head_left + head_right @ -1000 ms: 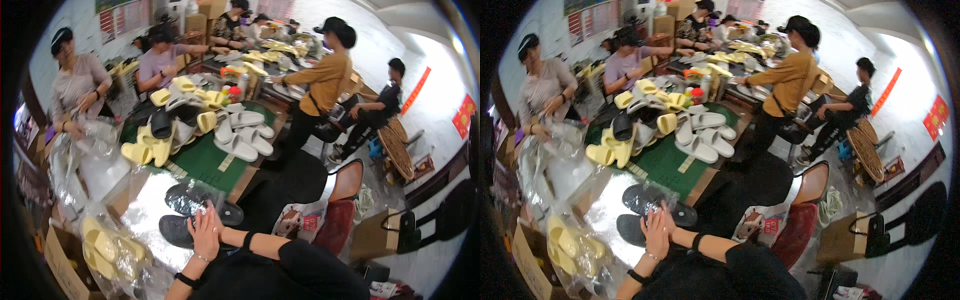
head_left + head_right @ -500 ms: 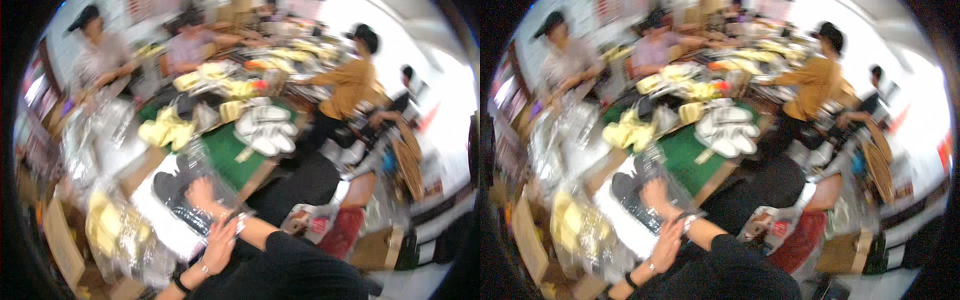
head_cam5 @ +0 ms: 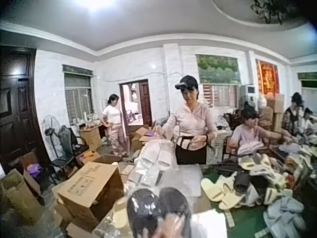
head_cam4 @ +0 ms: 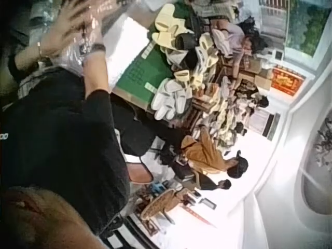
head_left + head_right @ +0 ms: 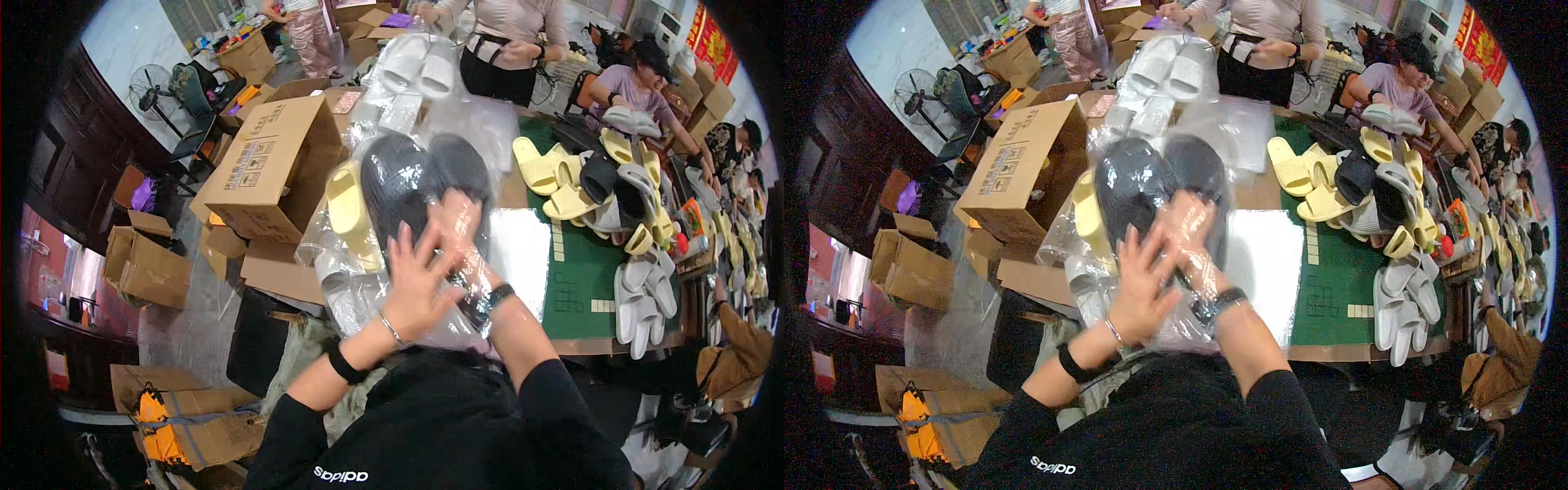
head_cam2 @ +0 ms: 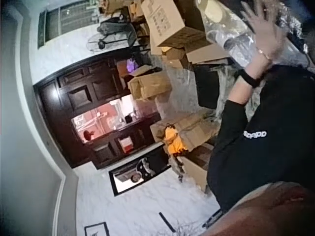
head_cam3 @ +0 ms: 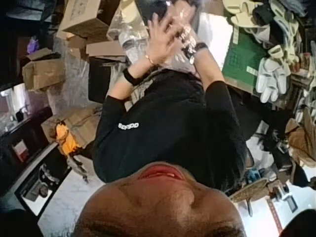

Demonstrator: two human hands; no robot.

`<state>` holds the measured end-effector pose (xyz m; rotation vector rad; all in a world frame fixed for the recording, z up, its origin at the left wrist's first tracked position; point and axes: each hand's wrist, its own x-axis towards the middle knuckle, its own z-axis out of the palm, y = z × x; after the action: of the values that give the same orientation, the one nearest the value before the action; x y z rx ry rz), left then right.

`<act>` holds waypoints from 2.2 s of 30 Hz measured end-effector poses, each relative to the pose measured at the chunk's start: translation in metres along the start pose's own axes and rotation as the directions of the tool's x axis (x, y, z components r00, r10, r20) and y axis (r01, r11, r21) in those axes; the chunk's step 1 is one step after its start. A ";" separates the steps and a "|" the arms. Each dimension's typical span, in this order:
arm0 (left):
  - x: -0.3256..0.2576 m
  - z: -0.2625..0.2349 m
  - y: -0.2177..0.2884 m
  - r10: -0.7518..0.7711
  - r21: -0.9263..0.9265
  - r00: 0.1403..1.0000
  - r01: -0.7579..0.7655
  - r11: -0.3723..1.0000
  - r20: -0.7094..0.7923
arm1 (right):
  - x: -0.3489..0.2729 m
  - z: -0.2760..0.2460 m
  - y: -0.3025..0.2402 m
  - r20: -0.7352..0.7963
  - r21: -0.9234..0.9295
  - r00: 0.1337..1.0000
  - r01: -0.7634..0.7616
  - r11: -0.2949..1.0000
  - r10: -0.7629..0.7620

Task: Placing finished sandals/slides into individual plastic bags.

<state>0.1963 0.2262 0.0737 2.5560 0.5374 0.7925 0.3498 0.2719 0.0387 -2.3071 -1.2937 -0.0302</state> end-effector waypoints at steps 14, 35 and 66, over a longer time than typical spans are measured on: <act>0.024 0.032 -0.164 -0.505 0.601 0.862 0.382 0.702 0.042 | -0.112 -0.021 0.148 0.640 0.442 0.731 -0.099 0.891 -0.236; 0.074 0.038 -0.082 -0.044 0.535 0.977 0.151 0.831 -0.207 | -0.291 -0.177 0.590 -0.206 -0.066 0.423 -0.906 0.419 0.882; -0.084 0.245 -0.013 0.052 0.082 0.589 -0.197 0.977 0.807 | -0.276 -0.069 0.496 0.000 0.342 0.745 -0.627 0.700 0.668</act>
<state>0.2755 0.1329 -0.1547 2.7538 0.1086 -0.4527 0.6133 -0.1902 -0.1705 -2.2905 -0.3167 0.2550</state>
